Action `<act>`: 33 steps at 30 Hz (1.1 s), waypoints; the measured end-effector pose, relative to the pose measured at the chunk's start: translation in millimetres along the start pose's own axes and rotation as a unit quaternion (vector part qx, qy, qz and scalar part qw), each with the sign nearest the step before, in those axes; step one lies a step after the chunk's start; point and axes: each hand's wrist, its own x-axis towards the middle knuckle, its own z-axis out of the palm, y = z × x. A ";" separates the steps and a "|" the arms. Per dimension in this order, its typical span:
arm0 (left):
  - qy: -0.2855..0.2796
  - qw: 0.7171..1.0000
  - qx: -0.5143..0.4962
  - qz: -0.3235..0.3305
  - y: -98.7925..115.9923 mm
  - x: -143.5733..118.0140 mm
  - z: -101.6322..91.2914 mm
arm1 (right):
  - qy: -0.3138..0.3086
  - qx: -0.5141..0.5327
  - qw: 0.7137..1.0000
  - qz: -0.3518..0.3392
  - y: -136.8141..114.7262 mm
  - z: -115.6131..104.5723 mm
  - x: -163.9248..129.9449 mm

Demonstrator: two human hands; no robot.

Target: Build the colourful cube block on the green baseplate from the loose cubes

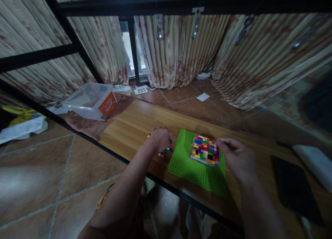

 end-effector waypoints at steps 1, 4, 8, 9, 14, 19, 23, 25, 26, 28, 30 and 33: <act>-0.006 1.000 0.002 0.002 0.3 0.1 -0.2 | 0.002 0.000 1.000 -0.002 -0.8 0.4 0.1; -0.011 1.000 0.008 0.004 1.8 0.2 -0.7 | 0.008 0.001 1.000 -0.001 -2.9 1.2 0.0; -0.002 1.000 0.021 0.000 4.3 1.1 1.9 | -0.001 -0.003 1.000 -0.002 -3.5 0.8 -0.9; 0.002 1.000 0.023 -0.002 4.8 1.5 2.9 | -0.003 -0.005 1.000 -0.001 -3.3 0.5 -1.1; 0.016 1.000 0.003 -0.003 3.2 0.5 2.1 | -0.002 0.008 1.000 -0.012 -1.7 0.2 -1.0; 0.003 0.997 -0.066 0.033 -6.7 -7.2 -10.0 | -0.002 0.013 1.000 -0.011 0.2 0.4 -0.6; -0.023 0.994 -0.073 0.078 -13.1 -12.2 -15.6 | -0.006 0.001 1.000 -0.019 1.1 0.1 -0.4; -0.035 0.993 -0.072 0.090 -14.2 -14.3 -16.2 | -0.006 -0.002 1.000 -0.019 0.8 0.1 -0.4; -0.040 0.992 -0.072 0.091 -14.2 -15.4 -16.2 | -0.006 -0.003 1.000 -0.018 0.4 0.2 -0.4; -0.047 0.993 -0.070 0.085 -13.4 -18.1 -15.4 | -0.005 -0.004 1.000 -0.012 -0.3 0.5 -0.4; -0.046 0.993 -0.068 0.084 -11.3 -21.3 -14.1 | -0.006 -0.008 1.000 -0.009 -0.9 0.9 -0.5; -0.041 0.994 -0.062 0.086 -6.5 -25.9 -12.3 | -0.007 -0.013 1.000 -0.006 -2.0 1.6 -0.8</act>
